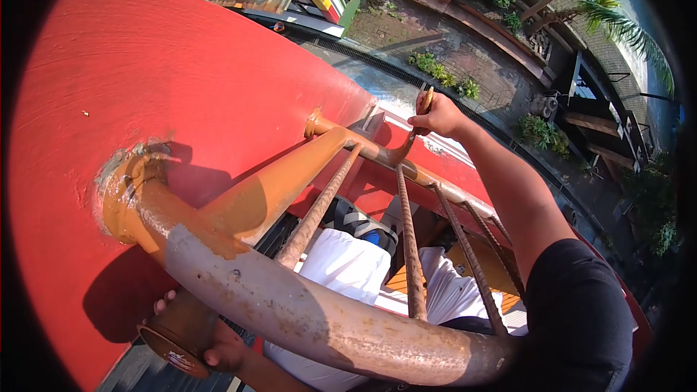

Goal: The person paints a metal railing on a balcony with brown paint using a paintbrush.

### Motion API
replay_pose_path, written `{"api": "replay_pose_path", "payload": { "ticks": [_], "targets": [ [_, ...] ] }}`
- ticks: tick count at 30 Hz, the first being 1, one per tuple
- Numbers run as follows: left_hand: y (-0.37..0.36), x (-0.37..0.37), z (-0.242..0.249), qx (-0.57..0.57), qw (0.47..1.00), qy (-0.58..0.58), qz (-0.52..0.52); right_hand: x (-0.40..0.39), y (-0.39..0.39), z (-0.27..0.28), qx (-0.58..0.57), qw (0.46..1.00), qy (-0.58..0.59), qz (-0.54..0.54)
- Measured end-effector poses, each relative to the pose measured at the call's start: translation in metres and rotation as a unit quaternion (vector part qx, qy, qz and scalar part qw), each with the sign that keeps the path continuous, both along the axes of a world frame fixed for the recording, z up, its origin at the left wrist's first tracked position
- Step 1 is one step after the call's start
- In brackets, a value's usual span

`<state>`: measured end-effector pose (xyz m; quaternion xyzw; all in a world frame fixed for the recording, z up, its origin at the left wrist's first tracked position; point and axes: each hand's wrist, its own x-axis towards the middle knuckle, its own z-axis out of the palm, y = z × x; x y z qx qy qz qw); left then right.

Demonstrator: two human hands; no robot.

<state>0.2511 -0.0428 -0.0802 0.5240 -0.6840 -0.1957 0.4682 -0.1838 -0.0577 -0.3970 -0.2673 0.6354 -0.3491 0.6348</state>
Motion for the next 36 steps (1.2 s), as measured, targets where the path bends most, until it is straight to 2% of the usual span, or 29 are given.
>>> {"api": "replay_pose_path", "payload": {
  "ticks": [3, 6, 9, 12, 13, 18, 19, 22, 23, 26, 28, 30, 32, 34, 35, 36],
  "targets": [
    [0.001, -0.001, 0.002, 0.003, 1.000, -0.004, -0.007, -0.021, -0.005, 0.020, 0.001, 0.994, 0.082, 0.067],
    [0.002, -0.002, 0.003, 0.001, 1.000, -0.003, -0.008, -0.014, -0.022, 0.024, -0.018, 0.997, 0.019, -0.069],
    [0.003, -0.002, 0.003, 0.006, 1.000, 0.009, -0.001, 0.006, -0.026, 0.007, -0.030, 0.990, -0.041, -0.131],
    [0.003, -0.001, 0.003, 0.010, 1.000, 0.008, 0.002, 0.004, -0.005, -0.007, 0.008, 0.996, -0.049, -0.069],
    [0.003, -0.001, 0.003, 0.012, 1.000, 0.006, 0.002, -0.002, 0.005, -0.007, 0.016, 0.995, -0.058, -0.079],
    [0.004, 0.000, 0.007, 0.011, 0.999, 0.031, -0.019, -0.035, 0.038, 0.001, 0.075, 0.997, -0.006, 0.011],
    [0.005, 0.000, 0.007, 0.010, 0.998, 0.048, -0.031, -0.040, 0.035, 0.007, 0.088, 0.994, 0.024, 0.058],
    [0.015, 0.001, 0.007, 0.021, 1.000, -0.006, 0.013, -0.045, 0.020, 0.024, 0.111, 0.966, 0.094, 0.215],
    [0.021, -0.001, 0.009, 0.036, 0.999, 0.017, 0.005, -0.045, 0.012, 0.027, 0.108, 0.948, 0.135, 0.267],
    [0.031, -0.016, 0.012, 0.072, 0.993, 0.093, -0.016, -0.051, -0.024, 0.054, 0.057, 0.949, 0.159, 0.265],
    [0.042, -0.036, 0.010, 0.078, 0.987, 0.138, -0.031, -0.063, -0.061, 0.081, -0.009, 0.925, 0.255, 0.282],
    [0.051, -0.052, 0.014, 0.096, 0.981, 0.158, -0.061, -0.068, -0.089, 0.147, -0.133, 0.898, 0.351, 0.229],
    [0.062, -0.065, 0.021, 0.134, 0.972, 0.177, -0.075, -0.077, -0.101, 0.220, -0.285, 0.825, 0.459, 0.167],
    [0.077, -0.076, 0.026, 0.166, 0.960, 0.209, -0.083, -0.064, -0.082, 0.314, -0.361, 0.788, 0.495, 0.063],
    [0.083, -0.077, 0.025, 0.162, 0.955, 0.228, -0.097, -0.058, -0.072, 0.347, -0.398, 0.803, 0.443, 0.012],
    [0.089, -0.082, 0.028, 0.161, 0.951, 0.239, -0.111, -0.056, -0.056, 0.378, -0.490, 0.790, 0.367, -0.035]
  ]
}}
